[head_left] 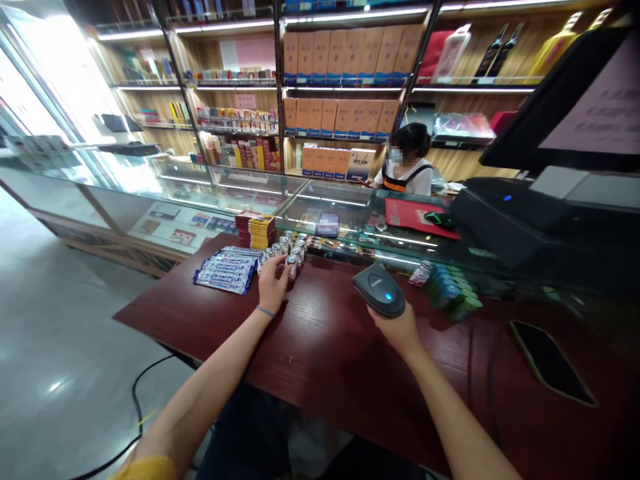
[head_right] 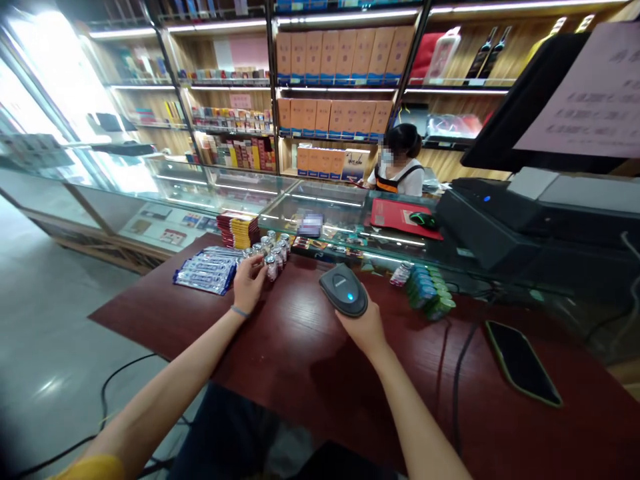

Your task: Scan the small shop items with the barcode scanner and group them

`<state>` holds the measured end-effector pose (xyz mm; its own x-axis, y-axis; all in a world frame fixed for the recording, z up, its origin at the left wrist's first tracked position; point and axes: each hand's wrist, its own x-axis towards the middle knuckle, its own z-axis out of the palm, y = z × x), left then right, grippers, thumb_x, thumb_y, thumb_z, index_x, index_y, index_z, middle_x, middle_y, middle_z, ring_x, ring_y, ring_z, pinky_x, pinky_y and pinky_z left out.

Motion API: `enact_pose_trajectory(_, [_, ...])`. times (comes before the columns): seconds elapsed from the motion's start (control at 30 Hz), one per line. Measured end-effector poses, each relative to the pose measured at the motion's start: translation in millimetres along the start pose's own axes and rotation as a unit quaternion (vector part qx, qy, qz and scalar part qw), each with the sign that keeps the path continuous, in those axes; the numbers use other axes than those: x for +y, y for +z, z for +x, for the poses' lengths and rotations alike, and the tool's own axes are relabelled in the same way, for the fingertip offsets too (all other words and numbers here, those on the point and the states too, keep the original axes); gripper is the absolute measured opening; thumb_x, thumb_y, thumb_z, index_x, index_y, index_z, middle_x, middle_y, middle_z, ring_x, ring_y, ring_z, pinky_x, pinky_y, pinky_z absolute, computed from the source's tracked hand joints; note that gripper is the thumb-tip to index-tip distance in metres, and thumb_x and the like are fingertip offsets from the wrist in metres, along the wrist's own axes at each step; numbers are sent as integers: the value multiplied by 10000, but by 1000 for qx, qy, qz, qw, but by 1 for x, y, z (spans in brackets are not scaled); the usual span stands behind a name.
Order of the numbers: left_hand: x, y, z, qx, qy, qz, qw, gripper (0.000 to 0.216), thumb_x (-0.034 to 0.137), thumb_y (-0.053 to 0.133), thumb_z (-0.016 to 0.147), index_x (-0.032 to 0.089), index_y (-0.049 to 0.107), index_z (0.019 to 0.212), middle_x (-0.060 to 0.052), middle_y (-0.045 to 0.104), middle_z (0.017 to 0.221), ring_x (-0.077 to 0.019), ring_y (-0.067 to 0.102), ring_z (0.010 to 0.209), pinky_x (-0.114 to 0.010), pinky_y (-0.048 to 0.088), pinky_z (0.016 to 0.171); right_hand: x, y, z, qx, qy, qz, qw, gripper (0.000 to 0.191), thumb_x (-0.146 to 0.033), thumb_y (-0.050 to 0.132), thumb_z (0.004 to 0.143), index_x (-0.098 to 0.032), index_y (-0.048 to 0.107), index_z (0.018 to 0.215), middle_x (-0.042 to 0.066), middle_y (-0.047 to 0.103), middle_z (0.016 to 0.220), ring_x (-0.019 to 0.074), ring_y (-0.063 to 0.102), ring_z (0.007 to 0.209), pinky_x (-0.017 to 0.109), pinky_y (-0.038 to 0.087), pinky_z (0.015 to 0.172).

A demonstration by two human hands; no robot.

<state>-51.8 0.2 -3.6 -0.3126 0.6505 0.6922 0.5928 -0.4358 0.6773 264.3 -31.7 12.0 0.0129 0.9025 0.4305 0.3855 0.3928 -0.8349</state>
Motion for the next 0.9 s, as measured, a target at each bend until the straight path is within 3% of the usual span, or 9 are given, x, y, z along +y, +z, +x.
enact_pose_trajectory(0.1, [-3, 3, 1, -44, 24, 32, 998, 435, 234, 673, 876, 230, 595, 1304, -121, 596, 1283, -270, 551, 1249, -483, 445, 1113, 10, 5, -3, 1, -3, -7, 1000, 383, -339, 802, 655, -172, 690, 981, 153, 785, 1050, 322, 752, 981, 473, 583, 921])
enact_pose_trajectory(0.27, [-17, 14, -5, -109, -10, 14, 994, 677, 159, 717, 781, 196, 481, 1415, -164, 480, 1396, -325, 433, 1375, -550, 314, 1197, 16, 9, -5, -19, 3, -21, 1000, 393, -343, 809, 649, -168, 687, 979, 178, 772, 1112, 340, 752, 993, 497, 583, 917])
enact_pose_trajectory(0.5, [-26, 21, -8, -144, -38, -27, 989, 600, 88, 565, 826, 140, 453, 1414, -192, 503, 1394, -303, 455, 1374, -522, 288, 1218, 1, 9, -6, -32, 1, -32, 999, 399, -341, 799, 637, -167, 696, 981, 176, 784, 1061, 332, 766, 942, 467, 602, 877])
enact_pose_trajectory(0.7, [-10, 15, -4, -118, -44, -58, 990, 591, 188, 671, 838, 180, 468, 1392, -166, 512, 1403, -294, 471, 1359, -493, 328, 1198, 1, 7, -6, -38, 18, -20, 999, 384, -377, 792, 656, -163, 682, 956, 183, 777, 1064, 337, 758, 972, 498, 584, 910])
enact_pose_trajectory(0.8, [3, 13, -1, -81, -120, -140, 979, 723, 250, 784, 762, 195, 447, 1399, -150, 526, 1375, -279, 545, 1270, -458, 432, 1118, 1, 6, -5, -36, 20, -16, 999, 339, -382, 787, 660, -175, 670, 902, 164, 784, 1013, 328, 757, 966, 490, 586, 911])
enact_pose_trajectory(0.9, [16, 11, 2, -113, -250, -283, 919, 694, 319, 812, 748, 197, 488, 1350, -100, 622, 1184, -247, 639, 1111, -414, 536, 977, -1, 7, -5, -31, 23, -11, 999, 307, -375, 789, 645, -191, 664, 857, 144, 791, 975, 325, 757, 954, 486, 592, 902])
